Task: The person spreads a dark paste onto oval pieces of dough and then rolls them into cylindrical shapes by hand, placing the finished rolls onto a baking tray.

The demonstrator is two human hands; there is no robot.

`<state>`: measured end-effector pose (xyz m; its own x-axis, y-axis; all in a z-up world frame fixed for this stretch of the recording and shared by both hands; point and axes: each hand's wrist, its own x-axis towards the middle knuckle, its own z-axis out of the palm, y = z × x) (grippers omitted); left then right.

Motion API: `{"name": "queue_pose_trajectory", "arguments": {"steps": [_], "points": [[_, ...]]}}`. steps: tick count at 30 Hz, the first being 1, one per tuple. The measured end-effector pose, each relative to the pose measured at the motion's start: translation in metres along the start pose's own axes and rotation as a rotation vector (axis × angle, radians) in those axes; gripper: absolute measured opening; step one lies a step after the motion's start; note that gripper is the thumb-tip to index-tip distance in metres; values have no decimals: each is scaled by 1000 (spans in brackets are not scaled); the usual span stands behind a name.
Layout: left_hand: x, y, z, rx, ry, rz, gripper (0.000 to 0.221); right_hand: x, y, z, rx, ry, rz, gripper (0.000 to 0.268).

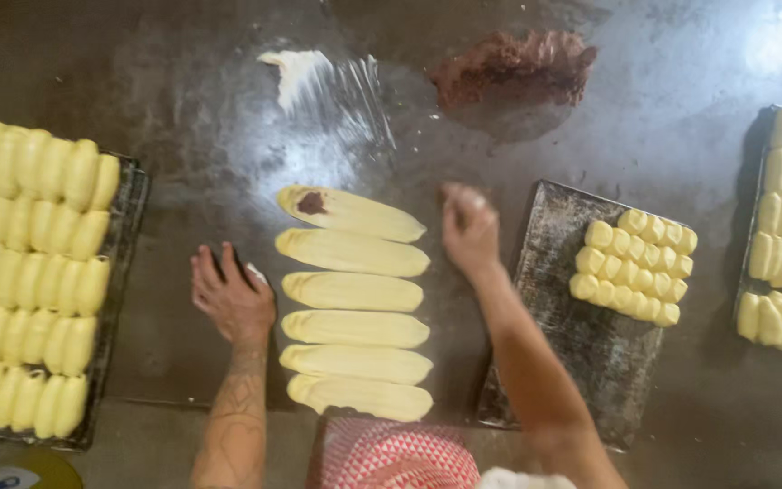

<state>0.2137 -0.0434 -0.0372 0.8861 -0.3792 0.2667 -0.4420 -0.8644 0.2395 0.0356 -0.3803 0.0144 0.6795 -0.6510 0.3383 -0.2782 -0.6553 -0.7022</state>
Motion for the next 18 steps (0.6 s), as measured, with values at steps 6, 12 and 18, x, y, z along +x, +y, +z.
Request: {"name": "queue_pose_trajectory", "arguments": {"steps": [6,12,18], "points": [[-1,-2,0,-53,11,-31,50,-60,-116,62,213,-316,-29,34],[-2,-4,0,-111,-18,-53,51,-57,-164,95,119,-465,-140,48],[-5,-5,-1,-114,-26,-43,50,-73,-130,65,-333,-543,-332,48]]}}
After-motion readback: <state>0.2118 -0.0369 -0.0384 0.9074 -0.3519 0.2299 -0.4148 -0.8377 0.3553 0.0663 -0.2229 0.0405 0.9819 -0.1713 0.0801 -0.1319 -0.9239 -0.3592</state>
